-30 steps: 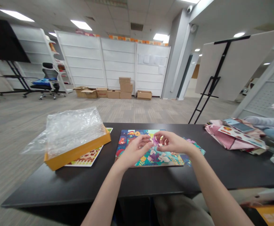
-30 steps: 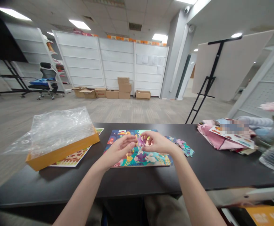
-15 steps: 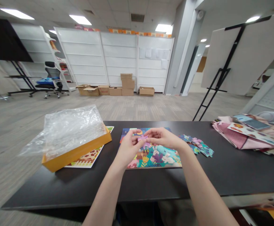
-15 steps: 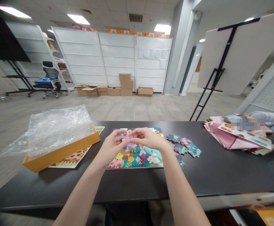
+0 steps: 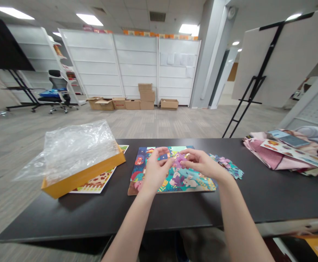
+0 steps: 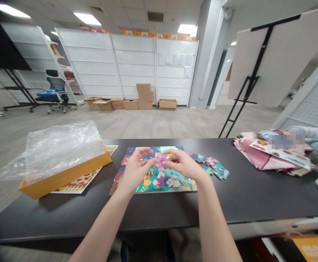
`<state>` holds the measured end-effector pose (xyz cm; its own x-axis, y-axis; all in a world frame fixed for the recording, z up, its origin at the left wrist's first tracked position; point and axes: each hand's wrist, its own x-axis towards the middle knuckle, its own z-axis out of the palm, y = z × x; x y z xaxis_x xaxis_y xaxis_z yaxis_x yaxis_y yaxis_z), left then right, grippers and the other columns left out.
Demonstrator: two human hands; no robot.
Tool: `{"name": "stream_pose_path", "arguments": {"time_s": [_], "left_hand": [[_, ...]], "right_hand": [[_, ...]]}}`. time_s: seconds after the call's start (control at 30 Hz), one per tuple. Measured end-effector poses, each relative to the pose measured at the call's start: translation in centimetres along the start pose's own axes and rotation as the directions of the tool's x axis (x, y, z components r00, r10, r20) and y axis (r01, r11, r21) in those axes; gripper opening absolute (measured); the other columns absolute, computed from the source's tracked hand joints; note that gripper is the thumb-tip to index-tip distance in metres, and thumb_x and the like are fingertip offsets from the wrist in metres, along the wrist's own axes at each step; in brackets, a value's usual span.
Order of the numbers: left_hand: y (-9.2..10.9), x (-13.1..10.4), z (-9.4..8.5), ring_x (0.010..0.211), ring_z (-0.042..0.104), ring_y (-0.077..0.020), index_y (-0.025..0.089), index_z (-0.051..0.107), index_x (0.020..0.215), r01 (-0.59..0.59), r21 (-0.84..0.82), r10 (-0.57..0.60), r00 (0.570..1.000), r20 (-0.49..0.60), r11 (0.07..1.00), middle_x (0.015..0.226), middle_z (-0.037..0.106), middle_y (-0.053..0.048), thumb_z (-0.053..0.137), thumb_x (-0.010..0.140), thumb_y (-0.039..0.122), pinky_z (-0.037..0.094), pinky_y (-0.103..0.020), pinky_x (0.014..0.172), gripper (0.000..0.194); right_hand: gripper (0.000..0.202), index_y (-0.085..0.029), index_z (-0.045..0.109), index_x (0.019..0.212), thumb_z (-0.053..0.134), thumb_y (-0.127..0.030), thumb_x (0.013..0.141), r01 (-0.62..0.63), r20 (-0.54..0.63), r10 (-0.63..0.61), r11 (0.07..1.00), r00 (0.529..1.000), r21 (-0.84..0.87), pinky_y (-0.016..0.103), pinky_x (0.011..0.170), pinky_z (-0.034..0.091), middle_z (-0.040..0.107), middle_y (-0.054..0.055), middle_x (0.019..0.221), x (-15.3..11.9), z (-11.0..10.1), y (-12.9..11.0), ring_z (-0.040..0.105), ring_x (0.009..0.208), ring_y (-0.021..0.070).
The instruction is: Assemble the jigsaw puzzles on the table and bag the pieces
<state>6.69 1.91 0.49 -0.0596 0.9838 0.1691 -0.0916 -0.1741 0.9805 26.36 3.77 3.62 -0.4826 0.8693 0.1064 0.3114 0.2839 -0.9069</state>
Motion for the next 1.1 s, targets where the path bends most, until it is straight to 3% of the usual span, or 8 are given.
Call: {"name": "stream_pose_path", "arguments": {"time_s": [0.1, 0.2, 0.27, 0.37, 0.57, 0.8, 1.1], "left_hand": [[-0.5, 0.4, 0.7, 0.085, 0.072, -0.0158, 0.017, 0.058, 0.108, -0.057, 0.071, 0.055, 0.998, 0.029, 0.996, 0.118, 0.067, -0.010, 0.068, 0.084, 0.026, 0.059, -0.030, 0.076, 0.028], [-0.9, 0.4, 0.9, 0.095, 0.071, -0.0207, 0.018, 0.064, 0.101, -0.169, 0.321, 0.116, 0.978, 0.176, 0.932, 0.104, 0.072, -0.008, 0.062, 0.088, 0.024, 0.057, -0.035, 0.086, 0.014], [-1.2, 0.0, 1.0, 0.101, 0.069, -0.0228, 0.019, 0.066, 0.099, -0.268, 0.501, 0.138, 0.949, 0.282, 0.823, 0.104, 0.073, -0.007, 0.059, 0.089, 0.020, 0.054, -0.039, 0.094, 0.013], [-1.3, -0.8, 1.1, 0.106, 0.067, -0.0254, 0.019, 0.067, 0.104, -0.351, 0.651, 0.093, 0.913, 0.396, 0.673, 0.111, 0.073, -0.009, 0.059, 0.088, 0.018, 0.051, -0.041, 0.097, 0.018], [-0.9, -2.0, 0.4, 0.103, 0.065, -0.0252, 0.019, 0.069, 0.100, -0.506, 0.685, 0.051, 0.822, 0.568, 0.525, 0.104, 0.071, -0.008, 0.057, 0.093, 0.024, 0.050, -0.037, 0.092, 0.015], [-0.7, -2.6, -0.1, 0.108, 0.061, -0.0252, 0.021, 0.072, 0.103, -0.564, 0.684, 0.020, 0.778, 0.628, 0.462, 0.107, 0.069, -0.007, 0.058, 0.095, 0.028, 0.047, -0.037, 0.098, 0.017], [-0.5, -2.7, 0.1, 0.108, 0.060, -0.0266, 0.020, 0.071, 0.102, -0.564, 0.705, 0.012, 0.785, 0.620, 0.430, 0.106, 0.068, -0.008, 0.059, 0.094, 0.028, 0.048, -0.039, 0.094, 0.017]], "right_hand": [[0.029, -0.019, 0.068, 0.095, 0.064, -0.046, 0.085, -0.048, -0.268, 0.028, 0.996, 0.963, -0.070, 0.030, 0.065, 0.051, 0.074, 0.006, 0.082, -0.2, -1.2, 1.9, 0.067, 0.073, 0.0196], [0.023, -0.019, 0.070, 0.087, 0.063, -0.040, 0.083, -0.219, -0.560, 0.044, 0.943, 0.827, -0.250, 0.033, 0.070, 0.053, 0.075, 0.008, 0.079, -0.2, -2.9, 4.4, 0.070, 0.074, 0.0227], [0.019, -0.018, 0.071, 0.085, 0.064, -0.036, 0.082, -0.321, -0.627, 0.085, 0.906, 0.775, -0.274, 0.033, 0.072, 0.054, 0.077, 0.010, 0.081, -0.1, -3.8, 5.8, 0.073, 0.077, 0.0243], [0.018, -0.018, 0.070, 0.086, 0.066, -0.034, 0.080, -0.393, -0.618, 0.145, 0.874, 0.773, -0.286, 0.032, 0.070, 0.054, 0.078, 0.011, 0.083, 0.0, -4.2, 6.9, 0.074, 0.079, 0.0258], [0.019, -0.019, 0.070, 0.096, 0.061, -0.028, 0.082, -0.402, -0.578, 0.168, 0.863, 0.799, -0.305, 0.029, 0.063, 0.052, 0.079, 0.008, 0.081, 0.5, -2.8, 6.7, 0.074, 0.072, 0.0224], [0.020, -0.019, 0.073, 0.099, 0.060, -0.026, 0.086, -0.454, -0.551, 0.125, 0.727, 0.825, -0.515, 0.031, 0.079, 0.052, 0.079, 0.010, 0.094, 0.9, -2.2, 7.7, 0.074, 0.090, 0.0240], [0.028, -0.015, 0.073, 0.110, 0.060, -0.025, 0.088, -0.433, -0.473, 0.119, 0.636, 0.873, -0.639, 0.033, 0.083, 0.049, 0.075, 0.014, 0.101, 1.0, -1.9, 7.7, 0.070, 0.095, 0.0264]]}}
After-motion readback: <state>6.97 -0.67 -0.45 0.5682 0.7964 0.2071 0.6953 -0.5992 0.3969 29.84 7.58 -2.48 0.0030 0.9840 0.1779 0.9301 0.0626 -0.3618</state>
